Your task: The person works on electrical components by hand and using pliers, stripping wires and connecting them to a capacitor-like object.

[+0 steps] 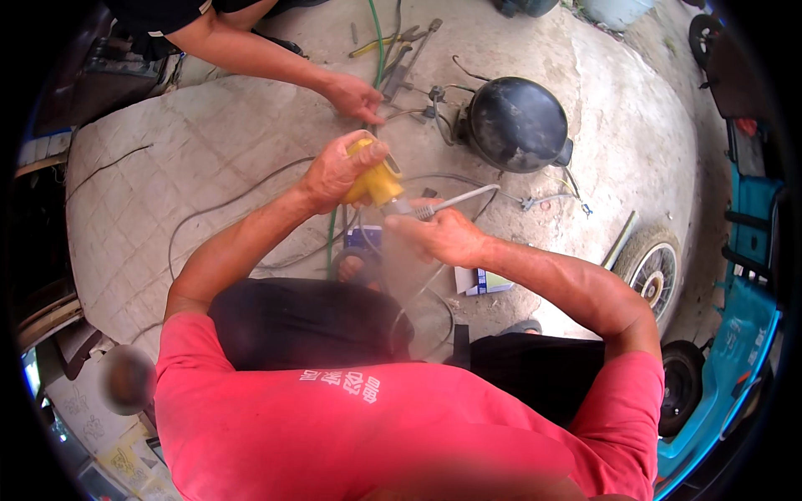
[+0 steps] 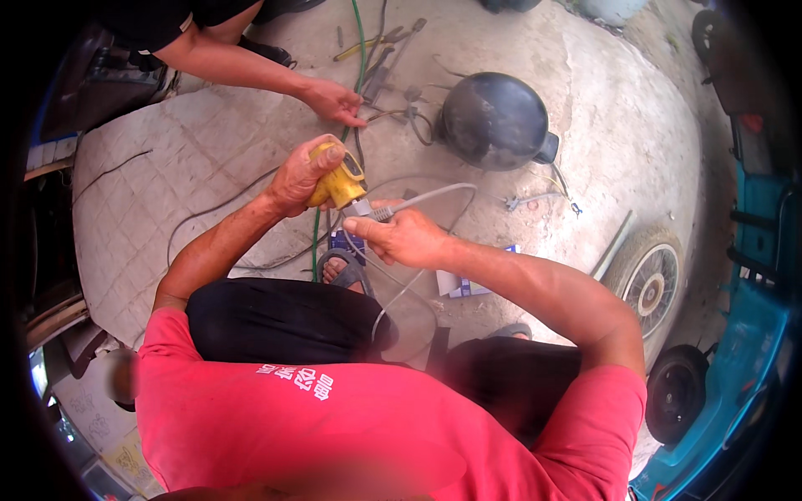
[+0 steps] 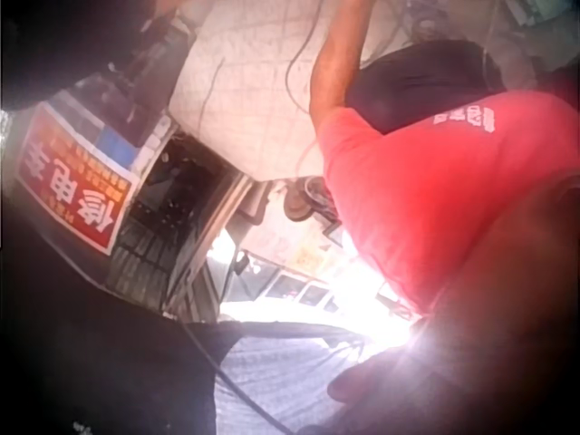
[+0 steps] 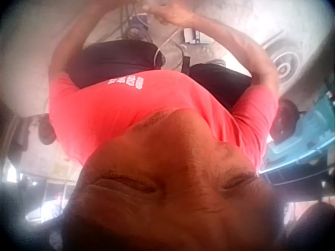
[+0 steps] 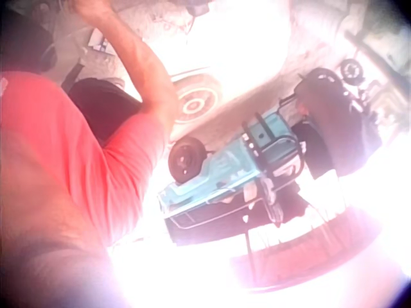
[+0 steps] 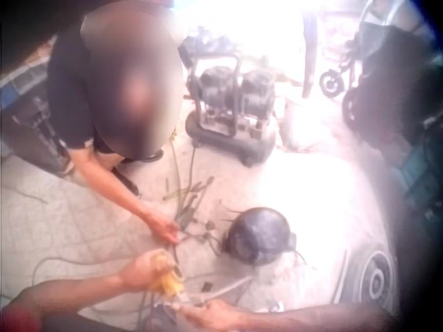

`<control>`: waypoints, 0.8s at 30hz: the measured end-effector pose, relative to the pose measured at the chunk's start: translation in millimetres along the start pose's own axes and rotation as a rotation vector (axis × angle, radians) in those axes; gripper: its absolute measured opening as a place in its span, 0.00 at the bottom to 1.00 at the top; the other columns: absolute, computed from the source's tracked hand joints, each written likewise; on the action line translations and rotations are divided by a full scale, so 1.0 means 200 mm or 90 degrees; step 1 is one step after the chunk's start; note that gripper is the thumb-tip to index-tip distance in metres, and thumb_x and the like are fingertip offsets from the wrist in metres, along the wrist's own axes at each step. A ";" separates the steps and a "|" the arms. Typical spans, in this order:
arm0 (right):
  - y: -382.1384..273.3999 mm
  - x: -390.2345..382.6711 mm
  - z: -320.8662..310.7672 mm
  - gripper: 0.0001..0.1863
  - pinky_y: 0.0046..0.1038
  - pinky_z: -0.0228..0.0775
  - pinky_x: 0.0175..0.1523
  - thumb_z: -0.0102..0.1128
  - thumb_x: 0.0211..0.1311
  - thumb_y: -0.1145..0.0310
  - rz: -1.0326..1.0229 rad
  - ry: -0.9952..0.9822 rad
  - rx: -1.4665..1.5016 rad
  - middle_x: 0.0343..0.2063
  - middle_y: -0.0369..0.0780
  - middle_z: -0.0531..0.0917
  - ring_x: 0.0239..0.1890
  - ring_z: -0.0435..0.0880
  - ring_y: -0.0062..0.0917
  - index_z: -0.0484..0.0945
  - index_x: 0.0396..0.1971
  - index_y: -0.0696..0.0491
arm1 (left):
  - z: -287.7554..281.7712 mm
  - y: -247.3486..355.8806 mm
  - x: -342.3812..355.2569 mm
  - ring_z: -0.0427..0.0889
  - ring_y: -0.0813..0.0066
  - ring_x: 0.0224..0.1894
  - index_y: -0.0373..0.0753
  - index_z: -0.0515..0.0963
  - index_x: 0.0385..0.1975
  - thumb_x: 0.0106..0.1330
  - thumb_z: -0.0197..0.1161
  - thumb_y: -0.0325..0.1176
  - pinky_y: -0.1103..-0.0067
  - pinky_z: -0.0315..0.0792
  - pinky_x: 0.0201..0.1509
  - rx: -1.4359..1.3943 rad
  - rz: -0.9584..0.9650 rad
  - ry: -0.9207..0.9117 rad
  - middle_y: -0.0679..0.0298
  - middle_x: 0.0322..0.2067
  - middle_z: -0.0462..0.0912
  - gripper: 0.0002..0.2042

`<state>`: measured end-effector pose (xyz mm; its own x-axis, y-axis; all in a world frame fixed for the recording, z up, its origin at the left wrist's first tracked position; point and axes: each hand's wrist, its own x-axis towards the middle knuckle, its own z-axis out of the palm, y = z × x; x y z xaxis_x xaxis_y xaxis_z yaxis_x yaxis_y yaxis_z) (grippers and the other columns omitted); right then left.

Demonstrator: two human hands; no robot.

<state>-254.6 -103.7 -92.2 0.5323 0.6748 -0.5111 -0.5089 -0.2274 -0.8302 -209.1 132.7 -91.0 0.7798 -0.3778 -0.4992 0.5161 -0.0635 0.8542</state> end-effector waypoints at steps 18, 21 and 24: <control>0.01 0.00 0.00 0.24 0.23 0.67 0.31 0.62 0.66 0.42 0.043 0.013 -0.021 0.15 0.30 0.74 0.20 0.73 0.15 0.76 0.37 0.51 | 0.04 -0.01 0.01 0.78 0.80 0.22 0.38 0.72 0.43 0.69 0.64 0.55 0.84 0.69 0.18 0.028 0.021 0.008 0.62 0.31 0.81 0.23; -0.01 -0.01 0.00 0.24 0.23 0.67 0.30 0.62 0.67 0.43 0.046 0.011 0.003 0.16 0.30 0.74 0.20 0.72 0.14 0.76 0.37 0.51 | 0.05 0.00 0.01 0.78 0.80 0.22 0.38 0.73 0.43 0.69 0.63 0.56 0.84 0.69 0.17 0.036 0.026 0.003 0.62 0.30 0.81 0.24; 0.00 -0.01 -0.01 0.24 0.22 0.66 0.30 0.63 0.66 0.43 0.045 0.011 0.016 0.16 0.29 0.74 0.20 0.72 0.14 0.76 0.38 0.51 | 0.05 0.02 0.01 0.78 0.80 0.21 0.38 0.73 0.43 0.69 0.62 0.57 0.84 0.68 0.17 0.048 0.026 -0.001 0.62 0.30 0.81 0.24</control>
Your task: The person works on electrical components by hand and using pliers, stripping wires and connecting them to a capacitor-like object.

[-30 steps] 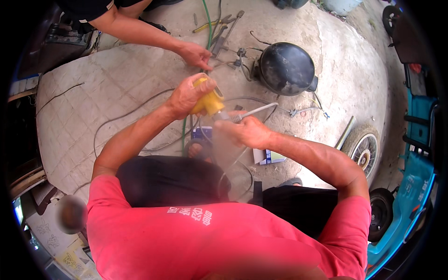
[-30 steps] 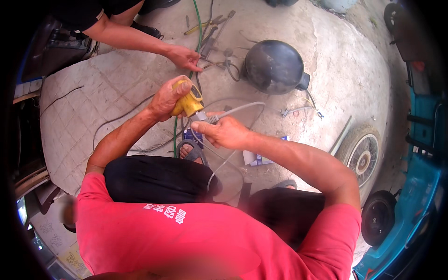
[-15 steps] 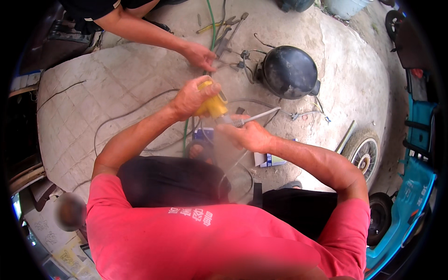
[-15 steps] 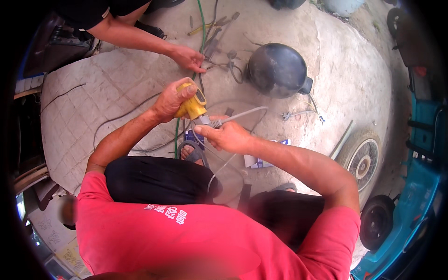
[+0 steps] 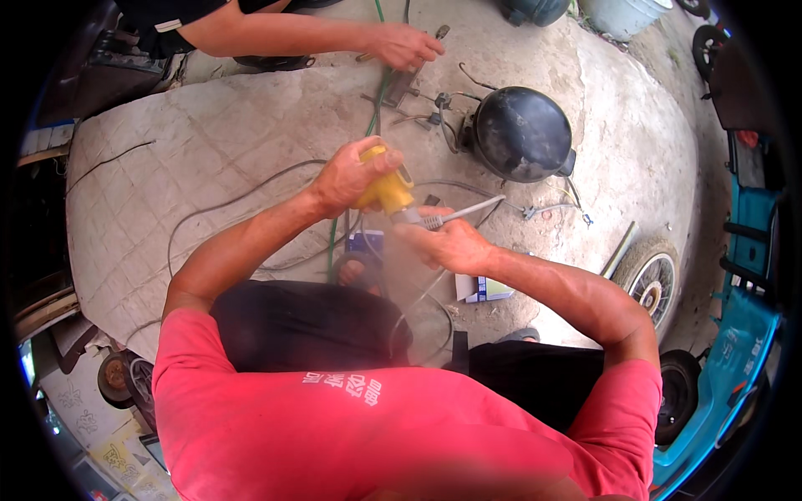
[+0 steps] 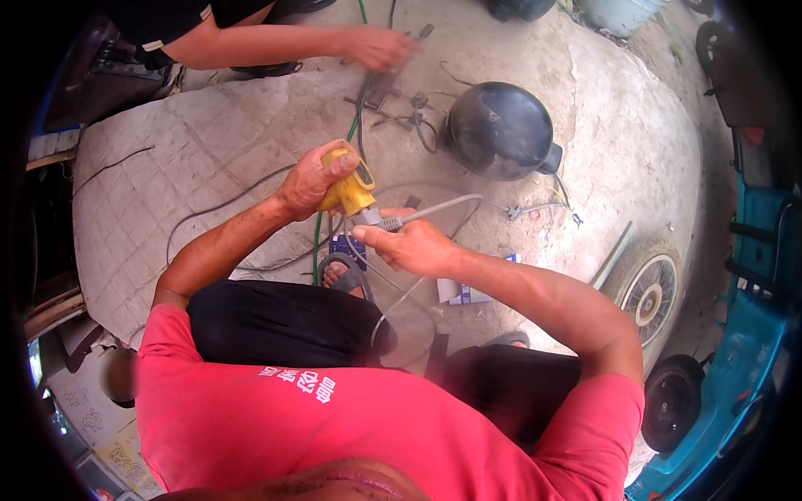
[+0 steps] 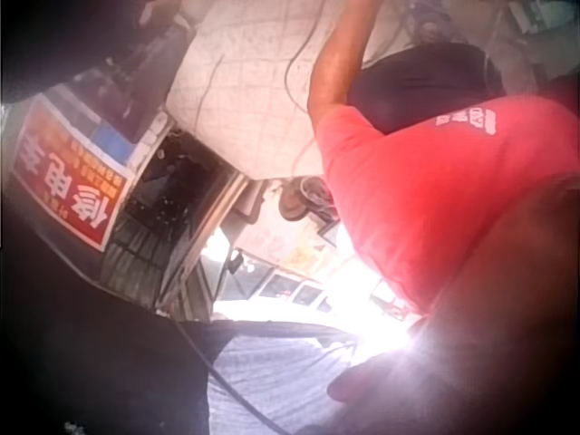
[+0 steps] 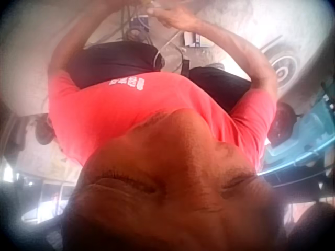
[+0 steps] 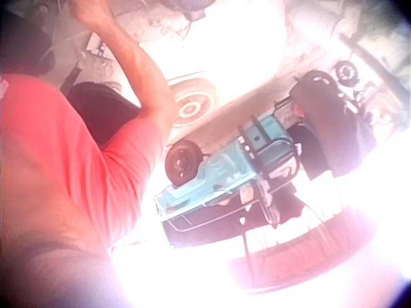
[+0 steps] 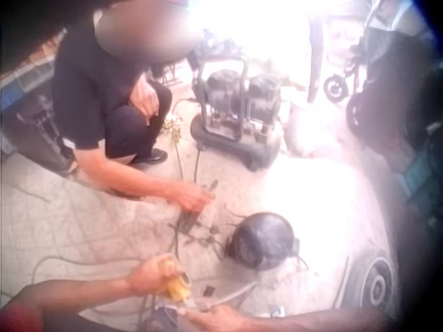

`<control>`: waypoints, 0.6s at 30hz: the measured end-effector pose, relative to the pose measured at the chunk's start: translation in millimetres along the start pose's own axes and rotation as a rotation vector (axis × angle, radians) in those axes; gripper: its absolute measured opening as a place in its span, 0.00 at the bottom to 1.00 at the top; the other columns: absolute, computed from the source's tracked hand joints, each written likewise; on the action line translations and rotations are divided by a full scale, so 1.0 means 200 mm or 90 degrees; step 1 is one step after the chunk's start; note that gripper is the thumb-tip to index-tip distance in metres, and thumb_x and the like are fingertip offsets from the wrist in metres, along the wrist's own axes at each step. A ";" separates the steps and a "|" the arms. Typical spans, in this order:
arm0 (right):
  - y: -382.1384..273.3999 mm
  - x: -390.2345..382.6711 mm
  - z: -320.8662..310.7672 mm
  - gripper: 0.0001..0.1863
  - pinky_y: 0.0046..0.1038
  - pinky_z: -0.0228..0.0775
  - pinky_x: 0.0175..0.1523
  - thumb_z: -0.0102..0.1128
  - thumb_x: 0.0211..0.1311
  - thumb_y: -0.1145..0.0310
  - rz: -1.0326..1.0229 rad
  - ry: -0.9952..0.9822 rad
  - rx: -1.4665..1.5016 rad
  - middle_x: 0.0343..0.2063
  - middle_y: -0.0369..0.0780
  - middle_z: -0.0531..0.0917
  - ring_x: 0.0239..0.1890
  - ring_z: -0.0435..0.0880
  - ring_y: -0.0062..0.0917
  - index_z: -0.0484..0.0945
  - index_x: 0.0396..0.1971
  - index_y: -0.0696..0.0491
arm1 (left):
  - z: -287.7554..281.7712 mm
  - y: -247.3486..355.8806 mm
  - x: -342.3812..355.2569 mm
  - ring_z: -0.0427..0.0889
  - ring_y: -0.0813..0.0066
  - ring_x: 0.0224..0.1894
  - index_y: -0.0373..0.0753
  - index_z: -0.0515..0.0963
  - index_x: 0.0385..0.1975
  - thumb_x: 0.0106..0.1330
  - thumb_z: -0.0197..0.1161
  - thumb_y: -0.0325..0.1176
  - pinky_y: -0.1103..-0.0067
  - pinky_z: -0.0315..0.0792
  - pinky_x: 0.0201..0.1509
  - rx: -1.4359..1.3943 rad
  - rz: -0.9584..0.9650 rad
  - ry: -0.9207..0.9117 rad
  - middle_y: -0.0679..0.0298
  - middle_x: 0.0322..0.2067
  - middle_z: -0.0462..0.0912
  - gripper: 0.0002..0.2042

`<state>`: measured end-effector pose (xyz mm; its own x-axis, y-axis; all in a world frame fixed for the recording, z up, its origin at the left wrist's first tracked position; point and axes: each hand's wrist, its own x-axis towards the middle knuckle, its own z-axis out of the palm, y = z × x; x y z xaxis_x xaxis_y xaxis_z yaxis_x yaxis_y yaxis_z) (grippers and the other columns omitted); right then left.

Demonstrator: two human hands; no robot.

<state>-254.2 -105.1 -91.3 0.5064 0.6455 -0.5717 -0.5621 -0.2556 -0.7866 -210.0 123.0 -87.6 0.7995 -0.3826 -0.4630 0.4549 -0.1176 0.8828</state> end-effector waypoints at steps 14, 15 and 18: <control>0.04 0.02 0.00 0.27 0.23 0.71 0.33 0.62 0.65 0.40 0.024 0.004 -0.048 0.18 0.30 0.75 0.22 0.75 0.16 0.78 0.41 0.52 | 0.02 0.00 0.00 0.79 0.80 0.22 0.38 0.73 0.43 0.68 0.62 0.58 0.84 0.69 0.18 0.016 -0.013 0.012 0.62 0.29 0.81 0.25; 0.04 0.02 0.00 0.27 0.23 0.71 0.33 0.62 0.65 0.40 0.028 0.013 -0.060 0.18 0.30 0.75 0.22 0.75 0.16 0.78 0.41 0.52 | 0.02 0.00 0.00 0.78 0.80 0.22 0.38 0.73 0.43 0.68 0.62 0.58 0.84 0.69 0.18 0.017 -0.013 0.012 0.62 0.29 0.81 0.25; 0.04 0.02 -0.01 0.28 0.23 0.71 0.33 0.62 0.65 0.39 0.024 -0.007 -0.033 0.18 0.30 0.75 0.23 0.76 0.16 0.78 0.42 0.52 | 0.02 0.01 0.00 0.78 0.80 0.22 0.38 0.73 0.43 0.68 0.62 0.58 0.84 0.69 0.17 0.021 -0.016 0.013 0.62 0.29 0.80 0.26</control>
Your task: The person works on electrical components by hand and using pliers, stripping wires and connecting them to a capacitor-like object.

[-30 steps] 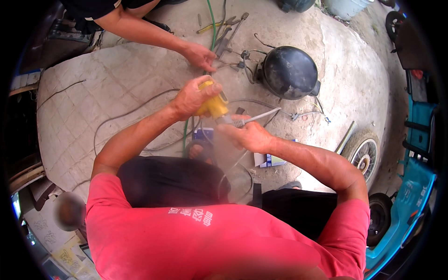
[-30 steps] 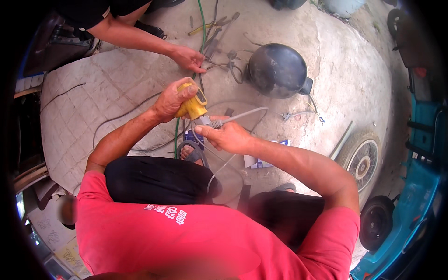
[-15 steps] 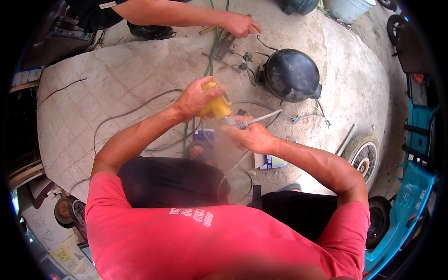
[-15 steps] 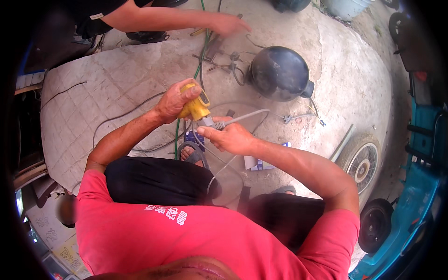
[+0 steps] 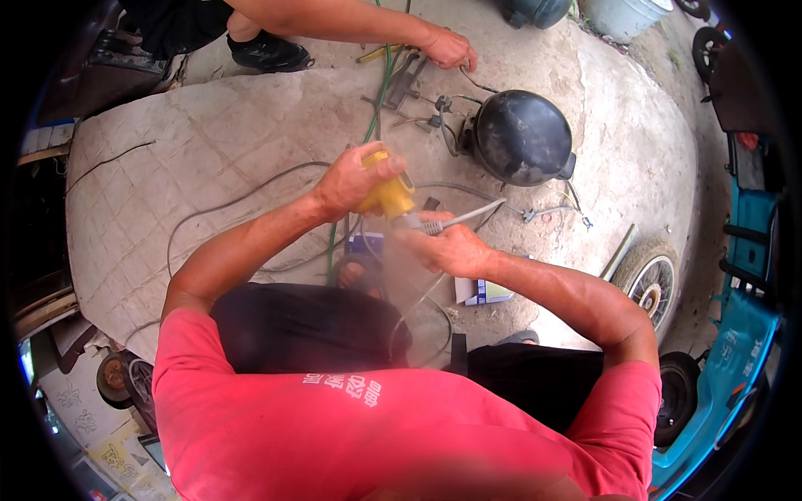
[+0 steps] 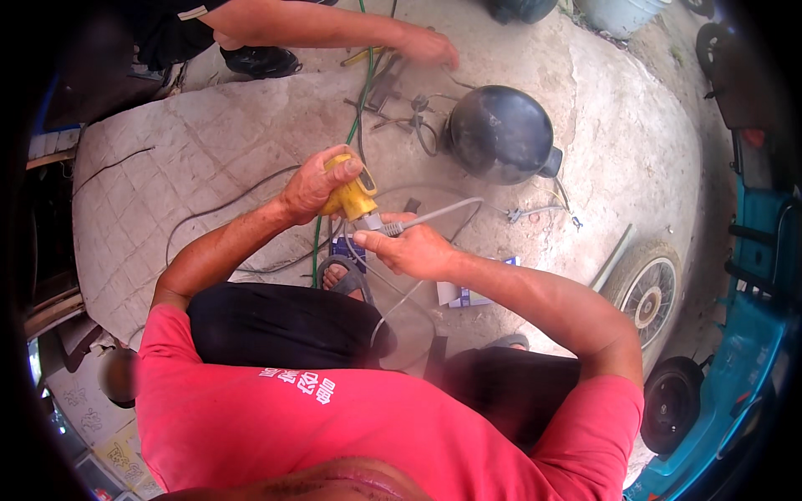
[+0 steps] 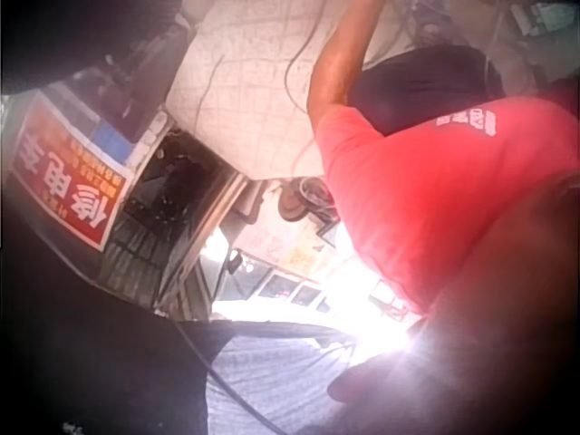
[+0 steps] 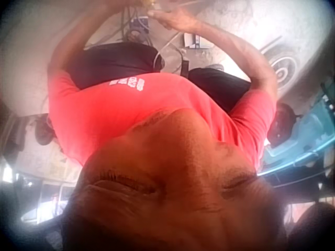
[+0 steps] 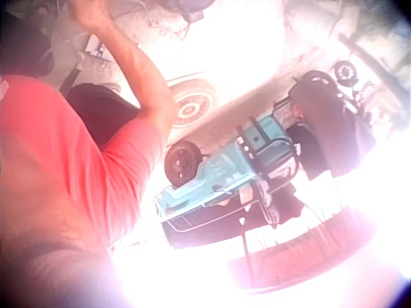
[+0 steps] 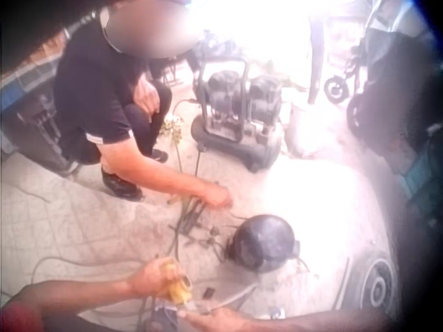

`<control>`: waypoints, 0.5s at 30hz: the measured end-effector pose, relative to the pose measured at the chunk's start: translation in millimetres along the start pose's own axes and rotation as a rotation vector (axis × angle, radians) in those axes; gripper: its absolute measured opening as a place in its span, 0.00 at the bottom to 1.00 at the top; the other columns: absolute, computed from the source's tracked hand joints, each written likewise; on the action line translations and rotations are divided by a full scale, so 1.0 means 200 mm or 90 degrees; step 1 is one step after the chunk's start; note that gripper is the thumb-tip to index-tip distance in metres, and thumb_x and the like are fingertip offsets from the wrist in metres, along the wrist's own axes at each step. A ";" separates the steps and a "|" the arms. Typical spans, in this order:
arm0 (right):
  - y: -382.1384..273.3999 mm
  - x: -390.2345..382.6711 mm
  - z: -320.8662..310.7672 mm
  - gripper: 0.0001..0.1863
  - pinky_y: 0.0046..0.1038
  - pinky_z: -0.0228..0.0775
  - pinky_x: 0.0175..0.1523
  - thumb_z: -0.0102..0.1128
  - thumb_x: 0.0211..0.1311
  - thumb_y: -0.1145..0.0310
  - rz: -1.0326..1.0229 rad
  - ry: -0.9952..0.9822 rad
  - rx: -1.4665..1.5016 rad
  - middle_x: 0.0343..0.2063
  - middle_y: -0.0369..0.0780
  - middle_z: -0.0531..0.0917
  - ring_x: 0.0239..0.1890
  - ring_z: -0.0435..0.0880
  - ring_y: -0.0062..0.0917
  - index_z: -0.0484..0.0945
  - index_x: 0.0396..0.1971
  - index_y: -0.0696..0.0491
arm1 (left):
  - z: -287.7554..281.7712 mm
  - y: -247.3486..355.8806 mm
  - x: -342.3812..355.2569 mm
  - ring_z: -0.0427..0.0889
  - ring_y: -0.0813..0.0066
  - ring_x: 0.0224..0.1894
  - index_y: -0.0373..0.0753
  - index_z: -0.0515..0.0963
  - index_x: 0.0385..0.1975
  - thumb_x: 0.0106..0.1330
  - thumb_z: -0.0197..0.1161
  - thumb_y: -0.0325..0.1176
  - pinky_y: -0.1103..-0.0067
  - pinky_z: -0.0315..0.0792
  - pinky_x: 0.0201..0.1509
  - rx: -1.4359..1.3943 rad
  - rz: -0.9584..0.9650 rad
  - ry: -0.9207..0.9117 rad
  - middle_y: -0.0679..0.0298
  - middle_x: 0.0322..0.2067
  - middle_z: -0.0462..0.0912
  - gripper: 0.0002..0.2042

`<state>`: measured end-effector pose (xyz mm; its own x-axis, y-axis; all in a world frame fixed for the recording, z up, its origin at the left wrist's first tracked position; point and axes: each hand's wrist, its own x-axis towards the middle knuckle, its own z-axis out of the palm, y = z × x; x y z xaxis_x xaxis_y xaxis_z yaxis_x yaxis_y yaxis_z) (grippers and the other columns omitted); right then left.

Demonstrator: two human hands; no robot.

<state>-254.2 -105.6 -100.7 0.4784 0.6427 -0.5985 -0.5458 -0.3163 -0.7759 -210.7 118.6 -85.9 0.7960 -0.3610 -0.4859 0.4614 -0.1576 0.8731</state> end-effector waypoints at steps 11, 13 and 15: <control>-0.01 -0.02 0.01 0.27 0.23 0.71 0.33 0.63 0.65 0.40 0.017 0.019 -0.010 0.20 0.31 0.75 0.23 0.75 0.16 0.78 0.43 0.52 | 0.00 -0.02 0.01 0.79 0.81 0.24 0.38 0.74 0.42 0.66 0.63 0.59 0.84 0.69 0.19 0.016 -0.002 0.008 0.63 0.30 0.80 0.26; -0.01 -0.03 0.01 0.27 0.23 0.70 0.33 0.63 0.65 0.41 0.010 0.016 0.007 0.19 0.30 0.75 0.23 0.75 0.15 0.78 0.43 0.52 | 0.00 0.00 0.00 0.79 0.80 0.25 0.38 0.74 0.42 0.66 0.63 0.59 0.84 0.69 0.20 0.029 -0.010 0.003 0.63 0.31 0.81 0.26; 0.00 -0.01 0.01 0.26 0.23 0.70 0.32 0.63 0.65 0.42 -0.011 0.008 0.033 0.19 0.30 0.74 0.23 0.74 0.15 0.79 0.43 0.52 | 0.00 -0.01 0.01 0.79 0.80 0.25 0.38 0.74 0.42 0.67 0.63 0.59 0.84 0.70 0.21 0.037 -0.003 0.004 0.62 0.31 0.81 0.26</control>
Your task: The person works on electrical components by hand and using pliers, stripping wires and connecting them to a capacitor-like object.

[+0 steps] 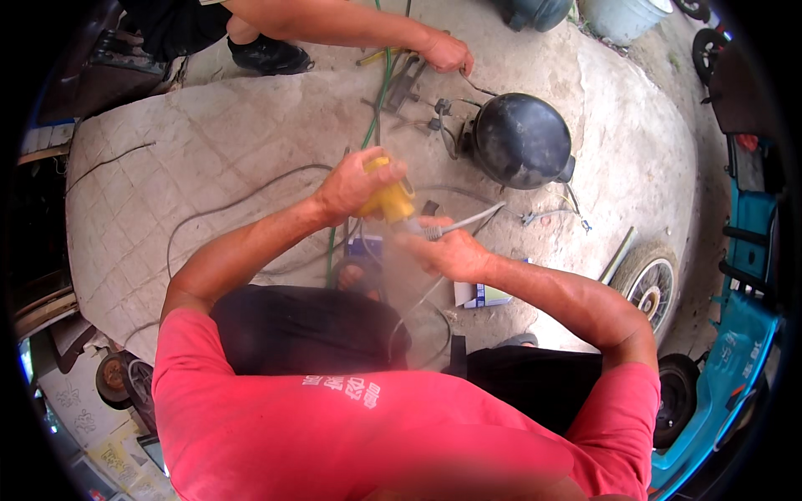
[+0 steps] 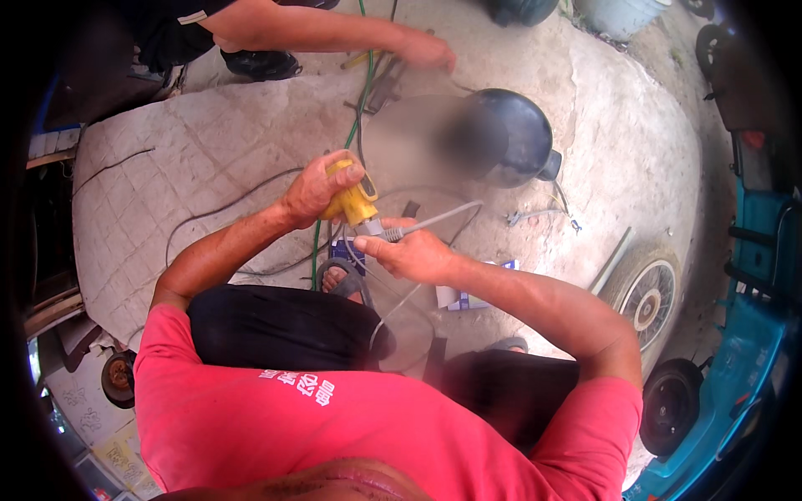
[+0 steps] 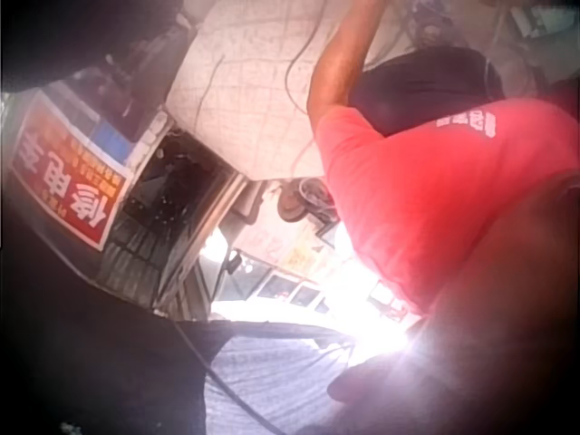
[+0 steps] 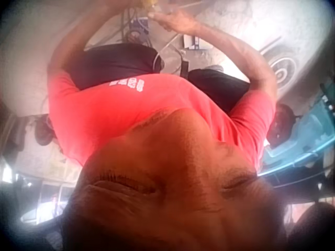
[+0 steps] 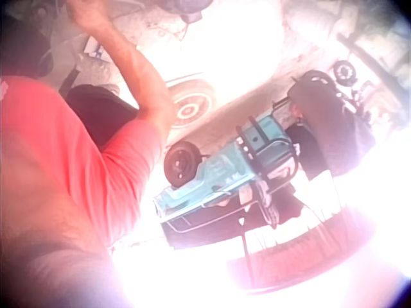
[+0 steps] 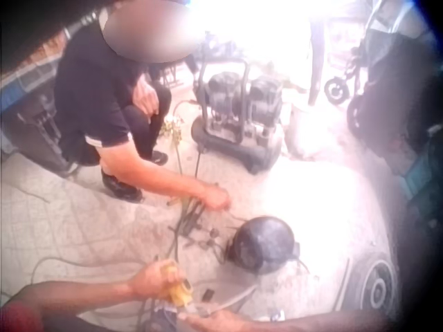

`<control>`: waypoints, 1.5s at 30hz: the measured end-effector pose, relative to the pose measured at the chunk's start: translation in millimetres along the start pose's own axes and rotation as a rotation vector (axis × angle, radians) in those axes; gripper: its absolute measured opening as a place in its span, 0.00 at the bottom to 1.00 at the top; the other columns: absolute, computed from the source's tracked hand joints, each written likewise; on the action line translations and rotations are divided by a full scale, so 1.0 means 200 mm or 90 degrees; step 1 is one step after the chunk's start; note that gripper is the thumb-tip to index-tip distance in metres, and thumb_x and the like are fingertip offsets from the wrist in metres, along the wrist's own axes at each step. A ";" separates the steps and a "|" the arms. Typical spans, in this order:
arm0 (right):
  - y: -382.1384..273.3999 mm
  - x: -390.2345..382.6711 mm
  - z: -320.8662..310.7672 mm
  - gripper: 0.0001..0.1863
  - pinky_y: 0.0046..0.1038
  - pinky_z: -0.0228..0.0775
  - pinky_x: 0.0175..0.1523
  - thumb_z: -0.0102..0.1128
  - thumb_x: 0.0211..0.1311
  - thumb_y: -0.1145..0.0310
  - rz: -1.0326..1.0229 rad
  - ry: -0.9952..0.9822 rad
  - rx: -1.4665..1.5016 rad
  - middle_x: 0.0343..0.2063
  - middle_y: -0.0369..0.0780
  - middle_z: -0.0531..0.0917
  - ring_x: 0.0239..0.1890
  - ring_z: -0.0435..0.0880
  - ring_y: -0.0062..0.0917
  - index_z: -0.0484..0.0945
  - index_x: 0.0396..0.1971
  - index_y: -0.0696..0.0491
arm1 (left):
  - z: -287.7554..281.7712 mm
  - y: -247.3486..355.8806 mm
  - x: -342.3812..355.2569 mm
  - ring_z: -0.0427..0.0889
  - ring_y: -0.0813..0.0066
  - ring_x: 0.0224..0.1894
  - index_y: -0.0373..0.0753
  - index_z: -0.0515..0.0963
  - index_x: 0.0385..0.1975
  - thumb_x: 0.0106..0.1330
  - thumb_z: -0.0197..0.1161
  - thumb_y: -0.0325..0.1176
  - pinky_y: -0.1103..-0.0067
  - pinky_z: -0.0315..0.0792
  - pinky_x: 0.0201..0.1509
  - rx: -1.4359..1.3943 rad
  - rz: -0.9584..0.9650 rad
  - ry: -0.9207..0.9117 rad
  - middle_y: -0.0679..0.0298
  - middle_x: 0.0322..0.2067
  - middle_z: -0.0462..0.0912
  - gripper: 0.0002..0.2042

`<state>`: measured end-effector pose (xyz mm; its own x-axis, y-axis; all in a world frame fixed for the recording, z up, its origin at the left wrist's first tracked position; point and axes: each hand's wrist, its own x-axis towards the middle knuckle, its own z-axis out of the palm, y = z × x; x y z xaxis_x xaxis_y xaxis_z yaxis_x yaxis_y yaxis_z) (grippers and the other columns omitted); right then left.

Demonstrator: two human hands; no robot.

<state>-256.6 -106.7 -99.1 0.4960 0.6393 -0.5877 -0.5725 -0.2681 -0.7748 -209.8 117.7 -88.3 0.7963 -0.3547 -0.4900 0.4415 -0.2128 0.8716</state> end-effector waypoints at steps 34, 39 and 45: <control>0.06 0.02 -0.05 0.24 0.20 0.66 0.27 0.67 0.64 0.44 0.017 -0.023 -0.005 0.19 0.28 0.74 0.20 0.72 0.12 0.80 0.40 0.51 | 0.02 -0.14 0.05 0.79 0.78 0.22 0.37 0.73 0.41 0.66 0.66 0.55 0.82 0.70 0.19 0.041 0.083 0.031 0.61 0.29 0.80 0.24; 0.03 -0.02 -0.03 0.22 0.20 0.65 0.27 0.67 0.65 0.45 0.002 -0.022 0.033 0.19 0.28 0.73 0.20 0.70 0.13 0.79 0.38 0.52 | 0.04 -0.16 0.05 0.78 0.78 0.20 0.37 0.73 0.40 0.67 0.64 0.54 0.82 0.68 0.18 0.011 0.087 0.046 0.60 0.28 0.81 0.23; -0.01 -0.02 -0.03 0.21 0.21 0.65 0.27 0.65 0.66 0.47 0.007 -0.003 0.034 0.19 0.29 0.72 0.20 0.70 0.14 0.78 0.37 0.52 | 0.03 -0.07 0.04 0.77 0.78 0.19 0.37 0.72 0.40 0.67 0.64 0.55 0.82 0.66 0.16 -0.025 0.060 0.030 0.60 0.27 0.80 0.24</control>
<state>-253.9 -113.6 -96.1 0.4869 0.6396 -0.5948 -0.6114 -0.2367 -0.7551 -213.0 111.7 -105.1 0.8528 -0.3285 -0.4060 0.3793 -0.1450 0.9139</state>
